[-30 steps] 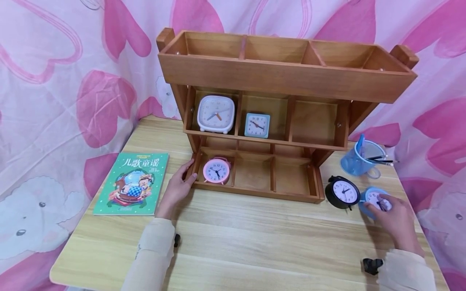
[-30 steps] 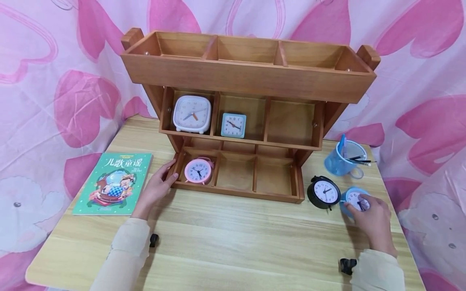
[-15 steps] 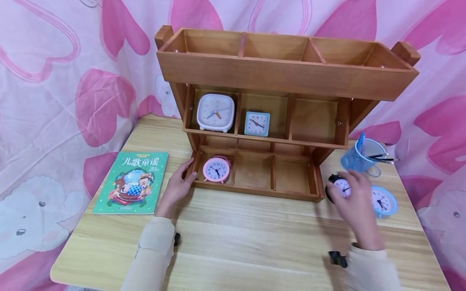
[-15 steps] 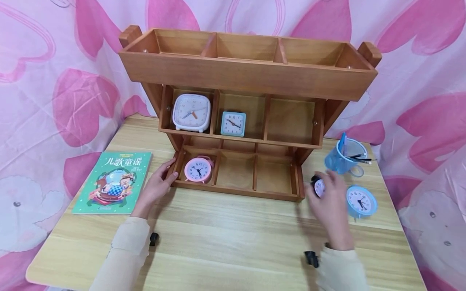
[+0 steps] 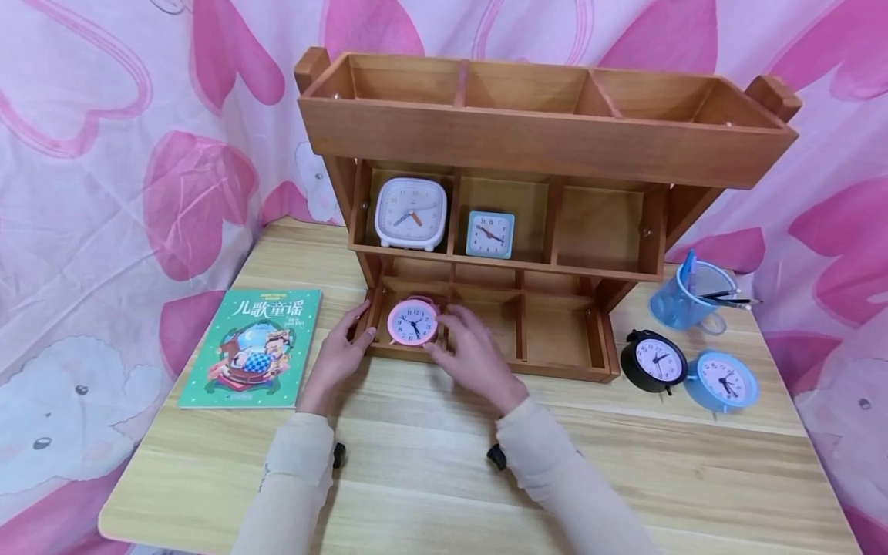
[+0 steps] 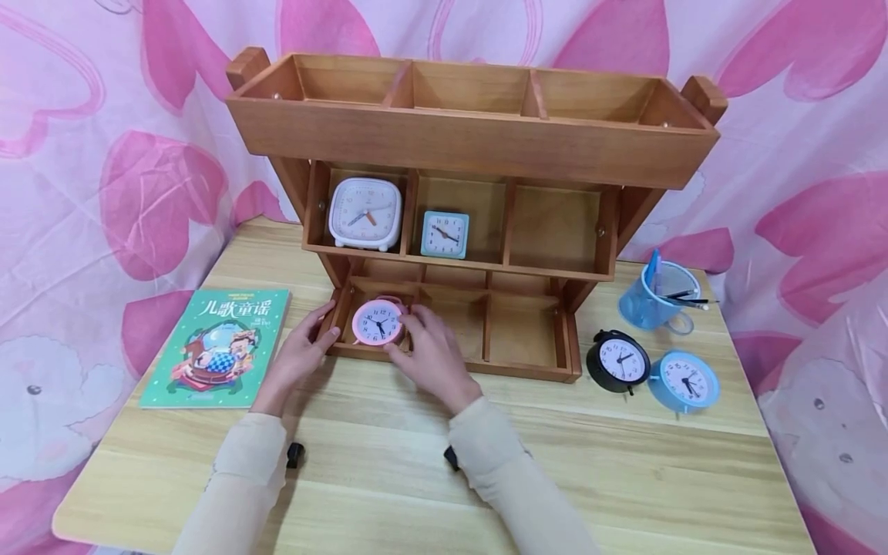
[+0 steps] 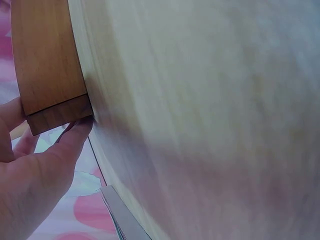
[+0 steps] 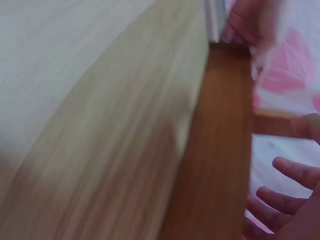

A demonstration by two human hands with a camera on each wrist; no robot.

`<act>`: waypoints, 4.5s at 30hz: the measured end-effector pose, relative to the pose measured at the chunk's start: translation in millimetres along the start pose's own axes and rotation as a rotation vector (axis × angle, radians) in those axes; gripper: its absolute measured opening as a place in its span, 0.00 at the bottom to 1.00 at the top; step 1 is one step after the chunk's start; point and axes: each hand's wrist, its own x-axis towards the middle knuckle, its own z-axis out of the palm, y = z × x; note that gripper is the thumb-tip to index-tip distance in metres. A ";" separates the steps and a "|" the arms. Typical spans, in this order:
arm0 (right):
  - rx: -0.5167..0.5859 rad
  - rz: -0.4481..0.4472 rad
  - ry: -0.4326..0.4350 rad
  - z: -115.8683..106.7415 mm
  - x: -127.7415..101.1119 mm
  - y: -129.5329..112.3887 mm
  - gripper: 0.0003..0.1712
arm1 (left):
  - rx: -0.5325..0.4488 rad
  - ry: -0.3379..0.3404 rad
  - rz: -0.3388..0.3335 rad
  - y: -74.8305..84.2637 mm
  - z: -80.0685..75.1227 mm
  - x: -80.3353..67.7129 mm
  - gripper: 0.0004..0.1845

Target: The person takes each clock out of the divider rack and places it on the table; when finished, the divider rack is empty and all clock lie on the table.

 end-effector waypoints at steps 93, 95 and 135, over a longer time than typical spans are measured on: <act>0.226 -0.150 -0.267 -21.2 65.9 8.3 0.41 | -0.033 0.020 -0.040 -1.3 1.8 0.2 0.29; 0.251 -0.149 -0.243 -29.7 60.3 6.4 0.41 | -0.036 0.023 -0.038 -1.4 2.1 -0.1 0.29; 0.013 0.470 0.256 -136.0 -233.3 157.5 0.44 | -0.044 0.009 -0.039 4.7 2.1 -4.3 0.28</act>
